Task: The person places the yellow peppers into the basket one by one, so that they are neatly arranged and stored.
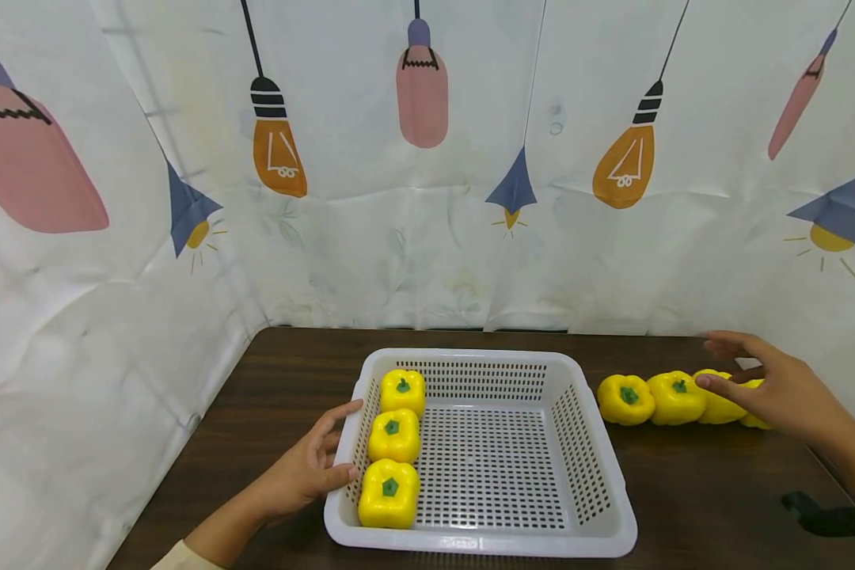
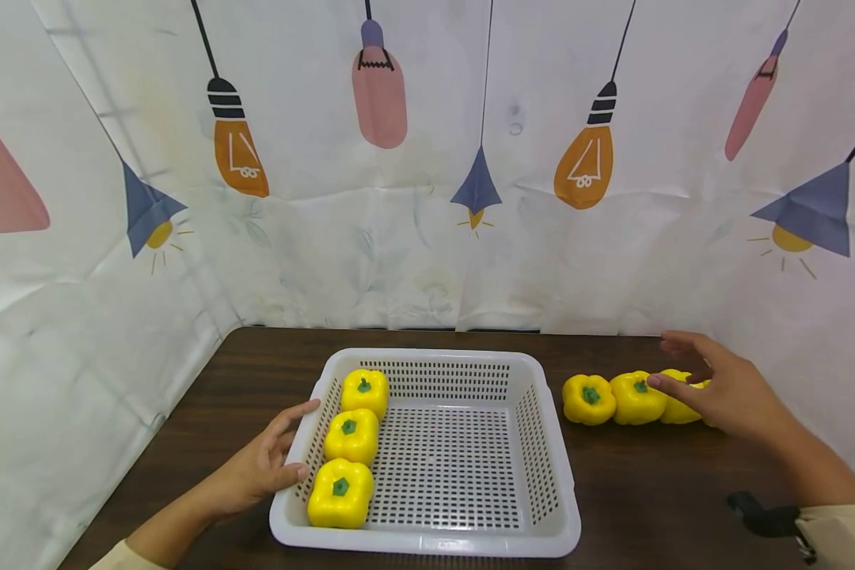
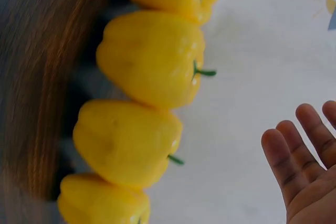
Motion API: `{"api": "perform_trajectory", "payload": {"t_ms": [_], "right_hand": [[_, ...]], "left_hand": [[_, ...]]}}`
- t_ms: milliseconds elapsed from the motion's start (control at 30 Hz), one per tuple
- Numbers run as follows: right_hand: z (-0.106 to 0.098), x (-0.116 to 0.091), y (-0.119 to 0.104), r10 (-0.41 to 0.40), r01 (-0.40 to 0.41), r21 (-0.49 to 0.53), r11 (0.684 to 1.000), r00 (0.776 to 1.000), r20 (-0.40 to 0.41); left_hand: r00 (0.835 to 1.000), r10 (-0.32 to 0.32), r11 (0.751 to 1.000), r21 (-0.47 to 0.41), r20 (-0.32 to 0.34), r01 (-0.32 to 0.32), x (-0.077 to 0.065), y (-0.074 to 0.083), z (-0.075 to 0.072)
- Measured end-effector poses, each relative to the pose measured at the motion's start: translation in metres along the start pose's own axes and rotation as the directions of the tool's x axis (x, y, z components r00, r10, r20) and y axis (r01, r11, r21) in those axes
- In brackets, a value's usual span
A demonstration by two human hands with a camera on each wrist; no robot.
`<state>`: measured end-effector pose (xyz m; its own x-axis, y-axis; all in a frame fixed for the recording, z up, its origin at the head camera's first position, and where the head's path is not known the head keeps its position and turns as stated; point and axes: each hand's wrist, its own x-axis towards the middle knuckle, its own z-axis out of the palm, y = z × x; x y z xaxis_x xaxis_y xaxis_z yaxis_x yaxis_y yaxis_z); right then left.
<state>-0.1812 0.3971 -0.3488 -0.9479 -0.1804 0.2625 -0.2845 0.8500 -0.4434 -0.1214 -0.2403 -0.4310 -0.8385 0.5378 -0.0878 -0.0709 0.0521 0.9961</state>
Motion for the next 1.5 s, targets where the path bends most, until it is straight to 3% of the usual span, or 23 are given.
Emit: {"api": "perform_trajectory", "payload": {"t_ms": [800, 1500], "right_hand": [[-0.003, -0.002, 0.059, 0.141, -0.140, -0.045, 0.989, 0.990, 0.014], [-0.001, -0.005, 0.096, 0.252, -0.249, -0.072, 0.966, 0.967, 0.034]], "left_hand": [[1.000, -0.011, 1.000, 0.002, -0.009, 0.011, 0.001, 0.000, 0.001], [1.000, 0.003, 1.000, -0.016, 0.012, -0.003, 0.000, -0.001, 0.000]]}}
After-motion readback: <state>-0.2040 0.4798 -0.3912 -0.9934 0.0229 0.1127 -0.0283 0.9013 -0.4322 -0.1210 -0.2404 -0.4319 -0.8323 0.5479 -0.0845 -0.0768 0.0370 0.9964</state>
